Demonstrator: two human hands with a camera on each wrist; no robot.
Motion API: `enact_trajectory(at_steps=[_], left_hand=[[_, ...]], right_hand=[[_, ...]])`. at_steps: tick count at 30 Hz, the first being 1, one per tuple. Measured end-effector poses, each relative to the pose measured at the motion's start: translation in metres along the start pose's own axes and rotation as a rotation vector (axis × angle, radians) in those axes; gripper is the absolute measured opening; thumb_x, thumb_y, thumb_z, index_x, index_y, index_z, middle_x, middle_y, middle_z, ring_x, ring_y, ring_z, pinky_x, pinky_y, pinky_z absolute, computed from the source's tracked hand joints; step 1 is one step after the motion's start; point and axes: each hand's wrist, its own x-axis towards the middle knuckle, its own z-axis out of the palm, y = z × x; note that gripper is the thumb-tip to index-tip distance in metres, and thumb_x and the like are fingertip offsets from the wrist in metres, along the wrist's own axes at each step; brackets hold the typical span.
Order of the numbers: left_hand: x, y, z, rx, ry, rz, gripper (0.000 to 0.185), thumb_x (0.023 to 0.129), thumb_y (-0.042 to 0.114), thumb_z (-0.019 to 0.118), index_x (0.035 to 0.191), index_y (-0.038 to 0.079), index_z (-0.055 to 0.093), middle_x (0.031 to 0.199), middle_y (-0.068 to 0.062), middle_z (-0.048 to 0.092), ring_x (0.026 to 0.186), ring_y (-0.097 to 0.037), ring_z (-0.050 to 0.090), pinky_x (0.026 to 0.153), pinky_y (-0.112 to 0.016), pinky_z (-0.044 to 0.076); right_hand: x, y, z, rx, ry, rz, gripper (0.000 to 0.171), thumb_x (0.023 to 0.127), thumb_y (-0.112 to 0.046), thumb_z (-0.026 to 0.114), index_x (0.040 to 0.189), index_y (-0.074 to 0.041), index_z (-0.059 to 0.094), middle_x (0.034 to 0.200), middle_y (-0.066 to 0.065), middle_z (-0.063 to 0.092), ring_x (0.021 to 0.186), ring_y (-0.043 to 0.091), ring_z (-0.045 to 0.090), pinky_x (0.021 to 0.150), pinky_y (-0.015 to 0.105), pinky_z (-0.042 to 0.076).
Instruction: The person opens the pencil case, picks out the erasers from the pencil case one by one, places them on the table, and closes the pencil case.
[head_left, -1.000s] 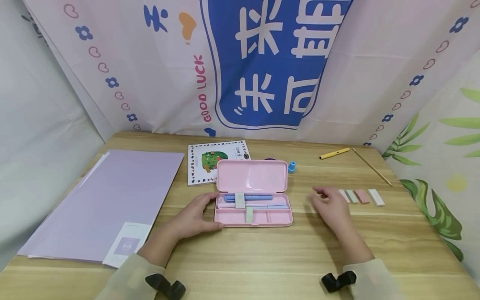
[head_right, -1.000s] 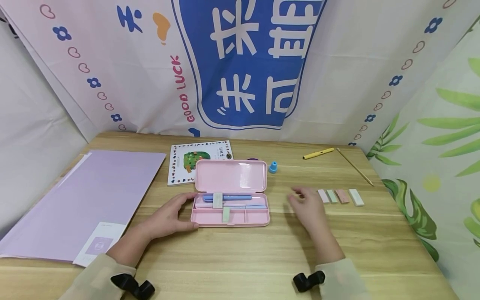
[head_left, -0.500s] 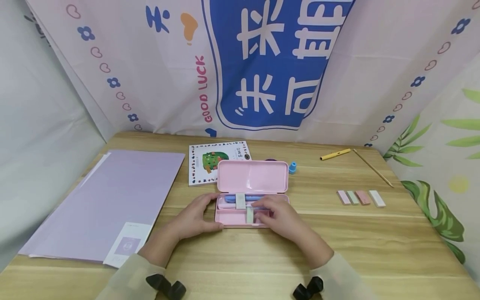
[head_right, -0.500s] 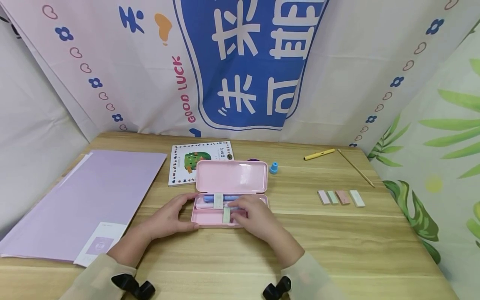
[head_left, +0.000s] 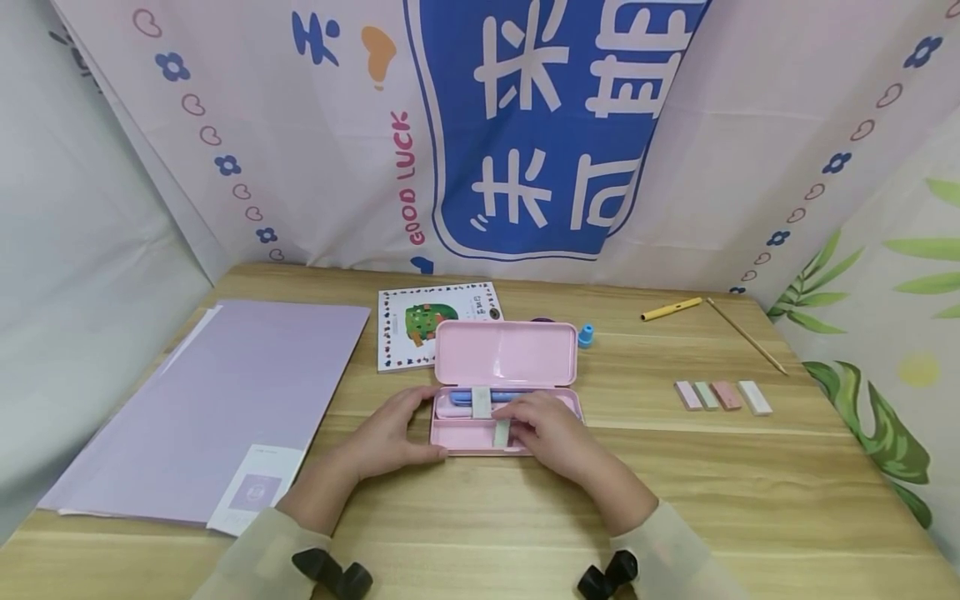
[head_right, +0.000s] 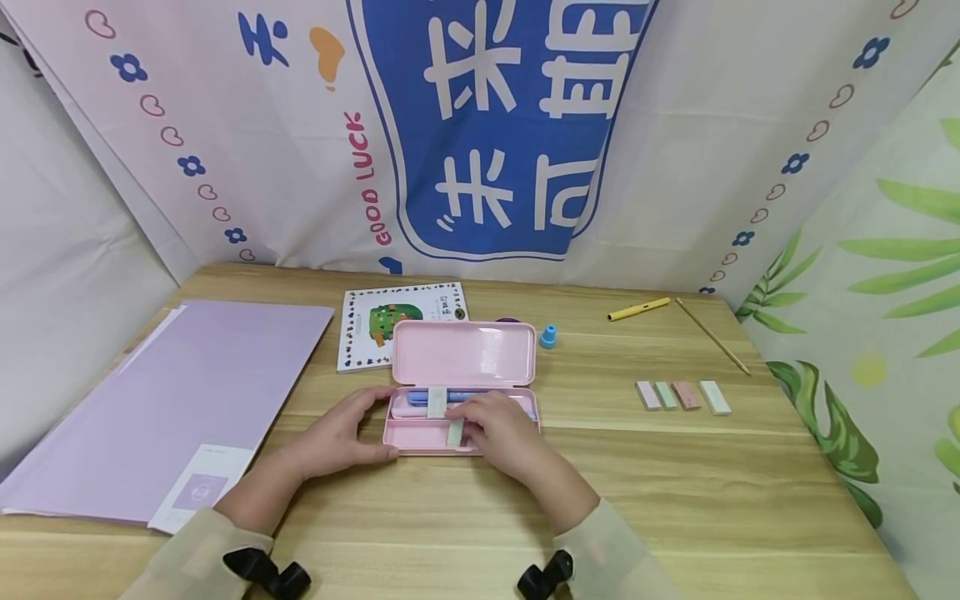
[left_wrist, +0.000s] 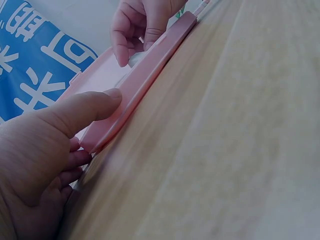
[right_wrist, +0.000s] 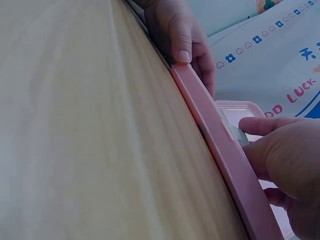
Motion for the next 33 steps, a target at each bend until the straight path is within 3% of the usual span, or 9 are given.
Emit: enact_trajectory(at_steps=[10, 16, 21, 27, 33], left_hand=[[0.0, 0.001, 0.0, -0.005, -0.003, -0.007, 0.089, 0.074, 0.044, 0.083, 0.144, 0.008, 0.043, 0.15, -0.016, 0.043, 0.142, -0.036, 0.037, 0.117, -0.055, 0.031], [0.0, 0.002, 0.0, -0.008, -0.002, -0.007, 0.089, 0.074, 0.043, 0.083, 0.145, 0.008, 0.043, 0.15, -0.017, 0.043, 0.142, -0.037, 0.037, 0.117, -0.055, 0.031], [-0.001, 0.002, -0.001, -0.009, 0.002, -0.007, 0.088, 0.074, 0.042, 0.083, 0.145, 0.009, 0.043, 0.15, -0.017, 0.043, 0.142, -0.037, 0.037, 0.117, -0.056, 0.031], [0.0, 0.001, 0.0, -0.009, 0.0, -0.006, 0.088, 0.074, 0.043, 0.083, 0.145, 0.009, 0.043, 0.15, -0.017, 0.043, 0.142, -0.037, 0.037, 0.117, -0.056, 0.031], [0.0, 0.002, 0.0, -0.006, 0.0, -0.003, 0.089, 0.074, 0.042, 0.083, 0.145, 0.009, 0.042, 0.151, -0.017, 0.042, 0.142, -0.038, 0.036, 0.117, -0.056, 0.031]], right_hand=[[-0.004, 0.006, -0.004, 0.012, 0.018, 0.021, 0.014, 0.087, -0.014, 0.073, 0.101, -0.014, 0.07, 0.104, 0.0, 0.07, 0.102, 0.018, 0.064, 0.092, 0.038, 0.053], [-0.007, 0.008, -0.01, 0.0, 0.004, 0.015, 0.026, 0.088, -0.014, 0.072, 0.114, -0.012, 0.071, 0.103, 0.0, 0.069, 0.094, 0.014, 0.06, 0.085, 0.033, 0.054], [-0.012, 0.013, -0.013, -0.01, 0.014, 0.014, 0.022, 0.086, -0.016, 0.074, 0.108, -0.011, 0.074, 0.094, -0.003, 0.064, 0.088, 0.012, 0.053, 0.078, 0.027, 0.05], [-0.027, 0.028, -0.022, 0.135, 0.131, 0.216, 0.022, 0.082, -0.012, 0.076, 0.104, -0.011, 0.074, 0.108, 0.004, 0.07, 0.096, 0.019, 0.062, 0.084, 0.033, 0.056], [-0.047, 0.058, -0.044, 0.141, 0.323, 0.49, 0.025, 0.083, -0.015, 0.074, 0.107, -0.005, 0.073, 0.096, 0.01, 0.069, 0.086, 0.019, 0.058, 0.072, 0.023, 0.048]])
